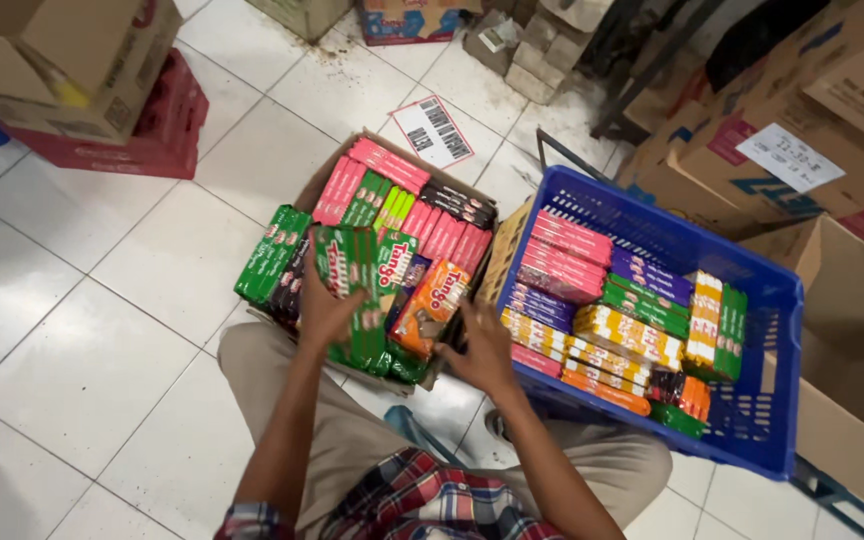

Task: The person sits on the floor and transfers colorful snack packets from a cardboard box into a blue plastic basket. They pick up packets by hand, arrange them in rows, and occasionally adjust the basket's position to continue filling it.

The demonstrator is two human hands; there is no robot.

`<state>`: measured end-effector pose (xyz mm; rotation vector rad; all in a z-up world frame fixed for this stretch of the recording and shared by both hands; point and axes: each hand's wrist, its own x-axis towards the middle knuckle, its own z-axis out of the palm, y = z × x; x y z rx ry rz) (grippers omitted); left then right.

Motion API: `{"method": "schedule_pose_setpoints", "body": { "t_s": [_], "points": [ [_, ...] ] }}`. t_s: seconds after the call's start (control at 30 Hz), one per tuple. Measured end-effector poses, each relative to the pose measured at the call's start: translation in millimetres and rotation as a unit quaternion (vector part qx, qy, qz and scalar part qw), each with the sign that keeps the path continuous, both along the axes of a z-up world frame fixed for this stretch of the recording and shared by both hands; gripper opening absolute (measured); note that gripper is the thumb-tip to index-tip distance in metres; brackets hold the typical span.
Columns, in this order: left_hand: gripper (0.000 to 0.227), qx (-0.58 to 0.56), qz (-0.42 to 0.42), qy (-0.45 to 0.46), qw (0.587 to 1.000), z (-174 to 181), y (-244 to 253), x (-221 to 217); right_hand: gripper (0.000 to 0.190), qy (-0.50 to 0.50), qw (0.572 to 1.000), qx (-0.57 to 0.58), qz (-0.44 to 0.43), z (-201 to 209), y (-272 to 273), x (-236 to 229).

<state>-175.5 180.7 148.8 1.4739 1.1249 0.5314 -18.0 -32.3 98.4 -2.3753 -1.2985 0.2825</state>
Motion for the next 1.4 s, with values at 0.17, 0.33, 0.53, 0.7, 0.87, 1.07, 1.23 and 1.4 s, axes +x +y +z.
{"method": "schedule_pose_setpoints", "body": {
  "t_s": [0.17, 0.33, 0.53, 0.7, 0.87, 1.07, 1.23, 1.4],
  "points": [
    [0.117, 0.043, -0.019, 0.153, 0.987, -56.0, 66.0, -0.9, 0.098, -0.096, 0.980, -0.172, -0.010, -32.2, -3.0, 2.9],
    [0.122, 0.110, -0.068, 0.335, 0.933, -155.8, 107.7, 30.2, 0.095, -0.117, 0.965, -0.234, -0.021, -21.3, 4.6, -1.2],
    [0.116, 0.189, -0.096, 0.410, 0.887, -195.8, 90.6, 39.4, 0.091, -0.168, 0.966, -0.194, -0.024, -36.5, 1.9, -0.2],
    [0.076, 0.461, -0.073, 0.288, 0.836, -192.7, 53.4, 52.5, 0.085, -0.147, 0.981, -0.129, -0.014, -44.5, -5.6, 1.0],
    [0.048, 0.535, -0.185, 0.048, 0.823, -143.8, -52.5, 113.6, 0.041, 0.002, 0.999, 0.032, -0.011, -58.6, -17.8, 22.9],
    [0.042, 0.506, -0.247, -0.035, 0.826, -142.7, -169.8, 156.4, 0.023, 0.153, 0.976, 0.123, -0.093, -88.6, -123.4, 104.8],
    [0.030, 0.516, -0.278, 0.102, 0.804, -151.0, -201.6, 165.8, 0.045, 0.131, 0.976, -0.070, -0.158, -97.6, -210.0, 179.0],
    [0.029, 0.607, -0.181, 0.061, 0.771, -141.4, -201.3, 166.0, 0.096, -0.012, 0.953, -0.249, -0.173, -102.6, -251.9, 245.6]
  ]
}}
